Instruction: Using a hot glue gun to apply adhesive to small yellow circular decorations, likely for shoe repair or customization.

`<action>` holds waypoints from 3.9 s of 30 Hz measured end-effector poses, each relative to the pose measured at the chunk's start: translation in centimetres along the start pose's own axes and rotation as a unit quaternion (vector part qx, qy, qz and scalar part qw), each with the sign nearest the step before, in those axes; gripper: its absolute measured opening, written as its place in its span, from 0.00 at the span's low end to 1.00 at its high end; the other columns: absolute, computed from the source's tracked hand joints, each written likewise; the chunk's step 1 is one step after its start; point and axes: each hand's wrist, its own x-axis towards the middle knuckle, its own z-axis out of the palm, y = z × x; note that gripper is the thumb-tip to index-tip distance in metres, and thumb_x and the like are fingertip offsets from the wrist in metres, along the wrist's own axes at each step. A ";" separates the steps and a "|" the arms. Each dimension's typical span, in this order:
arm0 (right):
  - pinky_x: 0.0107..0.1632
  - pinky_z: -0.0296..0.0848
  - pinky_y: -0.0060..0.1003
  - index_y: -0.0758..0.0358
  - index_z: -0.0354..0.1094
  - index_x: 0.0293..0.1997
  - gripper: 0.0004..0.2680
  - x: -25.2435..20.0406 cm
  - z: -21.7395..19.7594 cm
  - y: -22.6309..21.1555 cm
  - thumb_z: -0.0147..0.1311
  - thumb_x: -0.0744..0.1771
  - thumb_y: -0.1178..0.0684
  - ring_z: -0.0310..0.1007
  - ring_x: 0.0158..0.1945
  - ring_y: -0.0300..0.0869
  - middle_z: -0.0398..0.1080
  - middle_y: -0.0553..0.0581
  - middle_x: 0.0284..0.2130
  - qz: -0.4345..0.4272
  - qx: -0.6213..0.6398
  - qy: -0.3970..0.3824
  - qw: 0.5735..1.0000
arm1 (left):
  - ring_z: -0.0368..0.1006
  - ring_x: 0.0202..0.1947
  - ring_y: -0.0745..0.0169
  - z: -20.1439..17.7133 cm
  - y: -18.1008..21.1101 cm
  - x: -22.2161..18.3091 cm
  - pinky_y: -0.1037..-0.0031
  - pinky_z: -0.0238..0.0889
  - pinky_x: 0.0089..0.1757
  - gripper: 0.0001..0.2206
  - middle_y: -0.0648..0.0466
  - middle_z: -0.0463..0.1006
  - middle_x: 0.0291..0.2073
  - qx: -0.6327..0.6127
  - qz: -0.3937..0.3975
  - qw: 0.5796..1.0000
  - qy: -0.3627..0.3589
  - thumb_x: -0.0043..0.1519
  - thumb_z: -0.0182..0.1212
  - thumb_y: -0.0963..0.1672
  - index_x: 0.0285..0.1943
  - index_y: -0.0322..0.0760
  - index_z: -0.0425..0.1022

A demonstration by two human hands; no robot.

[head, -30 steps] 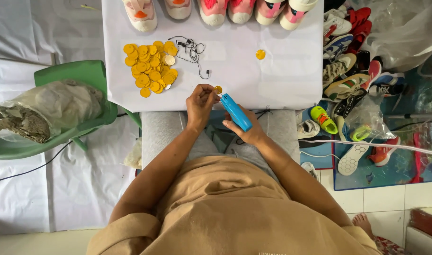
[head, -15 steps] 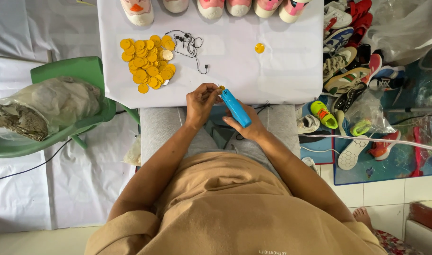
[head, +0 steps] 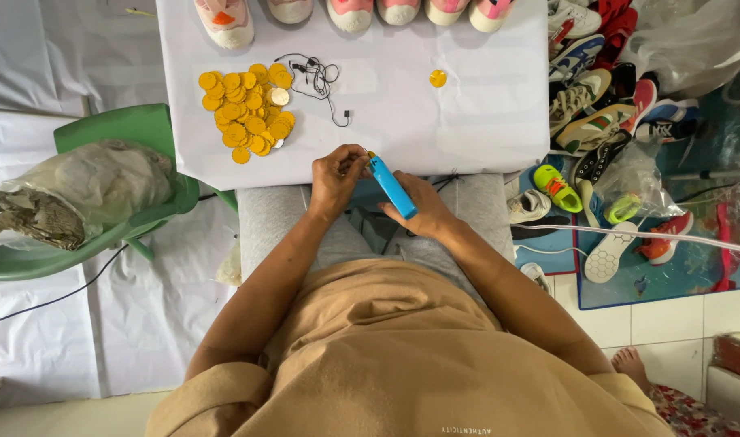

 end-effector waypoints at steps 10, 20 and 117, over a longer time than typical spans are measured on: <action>0.37 0.73 0.45 0.64 0.67 0.43 0.10 -0.2 -1.6 -3.1 0.58 0.67 0.47 0.76 0.37 0.54 0.74 0.66 0.32 0.027 0.101 0.018 0.994 | 0.81 0.28 0.59 0.7 0.5 0.3 0.73 0.74 0.31 0.05 0.45 0.80 0.27 -0.006 0.009 1.000 -0.010 0.62 0.60 0.34 0.43 0.29 0.78; 0.31 0.71 0.49 0.63 0.63 0.41 0.08 0.2 -0.9 -1.7 0.56 0.66 0.51 0.74 0.31 0.61 0.70 0.69 0.26 0.001 0.025 -0.011 1.000 | 0.80 0.26 0.59 0.3 0.1 0.2 0.73 0.74 0.29 0.04 0.45 0.80 0.26 0.023 0.015 1.000 -0.005 0.62 0.61 0.34 0.41 0.28 0.78; 0.46 0.77 0.46 0.68 0.73 0.40 0.09 0.6 0.7 2.3 0.68 0.61 0.65 0.78 0.37 0.47 0.76 0.63 0.30 -0.007 0.331 0.236 0.914 | 0.78 0.31 0.61 2.7 -2.5 -0.5 0.67 0.74 0.41 0.02 0.45 0.76 0.28 -0.146 -0.177 0.967 -0.112 0.60 0.61 0.37 0.39 0.29 0.75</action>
